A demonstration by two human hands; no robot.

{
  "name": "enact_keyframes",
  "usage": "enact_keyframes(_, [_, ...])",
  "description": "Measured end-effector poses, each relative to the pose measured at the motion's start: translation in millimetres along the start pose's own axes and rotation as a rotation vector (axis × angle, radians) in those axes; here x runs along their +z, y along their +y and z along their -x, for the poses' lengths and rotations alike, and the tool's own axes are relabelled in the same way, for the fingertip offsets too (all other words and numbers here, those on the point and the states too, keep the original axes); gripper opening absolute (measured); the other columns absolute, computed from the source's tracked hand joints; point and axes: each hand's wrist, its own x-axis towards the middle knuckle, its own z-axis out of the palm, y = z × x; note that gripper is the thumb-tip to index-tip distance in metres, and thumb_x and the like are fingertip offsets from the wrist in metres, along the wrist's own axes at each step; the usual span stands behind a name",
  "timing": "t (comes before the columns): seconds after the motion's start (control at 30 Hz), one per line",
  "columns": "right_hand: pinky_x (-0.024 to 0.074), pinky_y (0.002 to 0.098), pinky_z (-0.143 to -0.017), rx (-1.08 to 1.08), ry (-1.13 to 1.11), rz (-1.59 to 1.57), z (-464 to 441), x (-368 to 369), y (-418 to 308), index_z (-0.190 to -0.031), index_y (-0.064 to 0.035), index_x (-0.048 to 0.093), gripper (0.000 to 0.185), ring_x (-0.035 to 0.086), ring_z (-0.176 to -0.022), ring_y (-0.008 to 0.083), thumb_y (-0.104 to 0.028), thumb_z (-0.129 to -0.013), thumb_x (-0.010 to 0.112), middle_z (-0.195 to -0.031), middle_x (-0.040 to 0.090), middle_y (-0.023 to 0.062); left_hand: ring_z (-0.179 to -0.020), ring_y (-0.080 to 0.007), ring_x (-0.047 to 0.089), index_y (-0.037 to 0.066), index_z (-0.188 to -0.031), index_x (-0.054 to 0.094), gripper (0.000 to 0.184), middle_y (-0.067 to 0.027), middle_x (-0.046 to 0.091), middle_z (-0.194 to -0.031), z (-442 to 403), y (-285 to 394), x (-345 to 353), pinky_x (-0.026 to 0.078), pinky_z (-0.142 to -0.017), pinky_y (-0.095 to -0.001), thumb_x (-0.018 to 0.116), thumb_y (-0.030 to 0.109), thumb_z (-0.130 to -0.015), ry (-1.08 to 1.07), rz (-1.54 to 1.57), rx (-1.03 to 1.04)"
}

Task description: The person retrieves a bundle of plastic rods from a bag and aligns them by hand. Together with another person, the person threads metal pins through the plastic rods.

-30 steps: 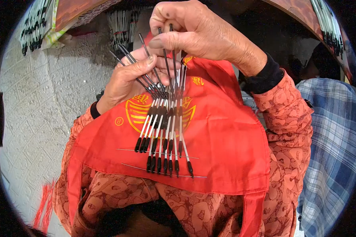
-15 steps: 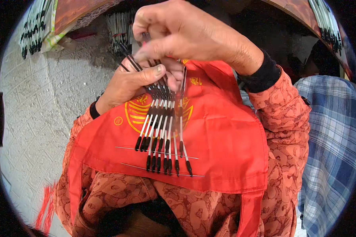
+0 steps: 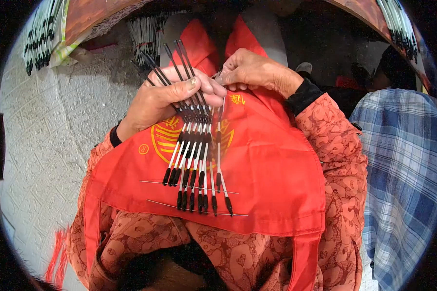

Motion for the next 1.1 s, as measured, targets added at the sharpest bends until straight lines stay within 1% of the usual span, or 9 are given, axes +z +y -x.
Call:
enact_keyframes(0.13, [0.0317,0.0181,-0.035,-0.030,0.087,-0.233,0.5,-1.5,-2.0,-0.076,-0.0019,0.064,0.019,0.048,-0.047,0.0036,-0.017,-0.084,0.072,-0.062,0.059,0.0003,-0.094,-0.0252,0.068,-0.003,-0.095,0.063,0.018,-0.0227,0.066,-0.104,2.1,-0.4,3.6,0.056,-0.084,-0.0364,0.059,0.015,-0.092,0.062,0.020,0.000])
enact_keyframes(0.23, [0.0294,0.0161,-0.034,-0.176,0.196,-0.301,16.3,-3.7,-27.9,-0.085,-0.0007,0.062,0.009,0.046,-0.043,0.0019,-0.007,-0.085,0.068,-0.062,0.058,-0.0014,-0.097,-0.0246,0.067,-0.003,-0.096,0.063,0.018,-0.0202,0.064,-0.106,0.6,-0.2,-2.3,0.055,-0.085,-0.0355,0.059,0.015,-0.092,0.016,0.024,-0.008])
enact_keyframes(0.37, [0.0339,0.0146,-0.035,-0.398,0.356,-0.121,42.6,-0.3,-63.7,-0.093,-0.0028,0.063,0.014,0.056,-0.047,0.0034,-0.011,-0.085,0.071,-0.063,0.061,-0.0007,-0.102,-0.0246,0.065,-0.003,-0.100,0.061,0.019,-0.0167,0.063,-0.106,0.3,-4.2,-4.7,0.055,-0.087,-0.0341,0.059,0.014,-0.092,0.038,0.040,0.000])
enact_keyframes(0.5, [0.0341,0.0134,-0.035,-0.458,0.337,0.008,55.0,12.9,-84.9,-0.096,-0.0041,0.061,0.013,0.057,-0.048,0.0017,-0.010,-0.087,0.068,-0.071,0.062,-0.0026,-0.105,-0.0250,0.064,-0.004,-0.110,0.059,0.026,-0.0159,0.063,-0.109,0.4,-4.7,-6.7,0.054,-0.088,-0.0339,0.059,0.014,-0.093,0.019,0.032,-0.006])
enact_keyframes(0.73, [0.0378,0.0159,-0.039,-0.531,0.286,0.002,45.6,17.4,-84.0,-0.101,0.0024,0.061,0.016,0.056,-0.050,0.0034,-0.006,-0.087,0.065,-0.064,0.060,-0.0007,-0.105,-0.0243,0.064,-0.005,-0.122,0.055,0.036,-0.0189,0.062,-0.116,-2.6,-6.7,-4.2,0.051,-0.093,-0.0357,0.057,0.018,-0.095,-0.060,-0.039,0.031])
enact_keyframes(0.87, [0.0399,0.0169,-0.043,-0.499,0.250,0.017,60.5,18.1,-98.6,-0.112,0.0072,0.056,0.030,0.056,-0.051,0.0037,-0.005,-0.087,0.066,-0.063,0.058,-0.0012,-0.100,-0.0210,0.065,-0.005,-0.121,0.057,0.037,-0.0156,0.067,-0.108,-0.7,2.3,0.1,0.051,-0.089,-0.0334,0.057,0.021,-0.096,-0.124,-0.160,0.010])
enact_keyframes(0.93, [0.0424,0.0184,-0.047,-0.594,0.248,-0.040,59.7,22.9,-94.9,-0.114,0.0085,0.055,0.031,0.055,-0.052,0.0038,-0.004,-0.087,0.066,-0.063,0.058,-0.0007,-0.100,-0.0221,0.065,-0.005,-0.118,0.059,0.035,-0.0162,0.067,-0.108,-6.2,4.6,1.3,0.049,-0.092,-0.0354,0.057,0.022,-0.096,-0.208,-0.229,0.004])
enact_keyframes(1.0, [0.0431,0.0192,-0.050,-0.641,0.260,0.007,63.2,27.4,-95.6,-0.114,0.0090,0.055,0.030,0.053,-0.053,0.0034,-0.004,-0.088,0.065,-0.062,0.056,-0.0009,-0.101,-0.0244,0.065,-0.006,-0.116,0.060,0.036,-0.0168,0.067,-0.109,-9.1,5.4,1.5,0.048,-0.095,-0.0362,0.056,0.023,-0.097,-0.264,-0.210,0.015])
enact_keyframes(1.1, [0.0428,0.0188,-0.051,-0.676,0.295,0.084,66.3,29.8,-94.5,-0.113,0.0072,0.057,0.029,0.052,-0.056,0.0019,-0.004,-0.087,0.065,-0.062,0.054,-0.0024,-0.096,-0.0208,0.067,-0.003,-0.115,0.060,0.031,-0.0132,0.069,-0.099,-11.2,4.8,6.5,0.052,-0.087,-0.0326,0.060,0.021,-0.095,-0.327,-0.110,-0.006])
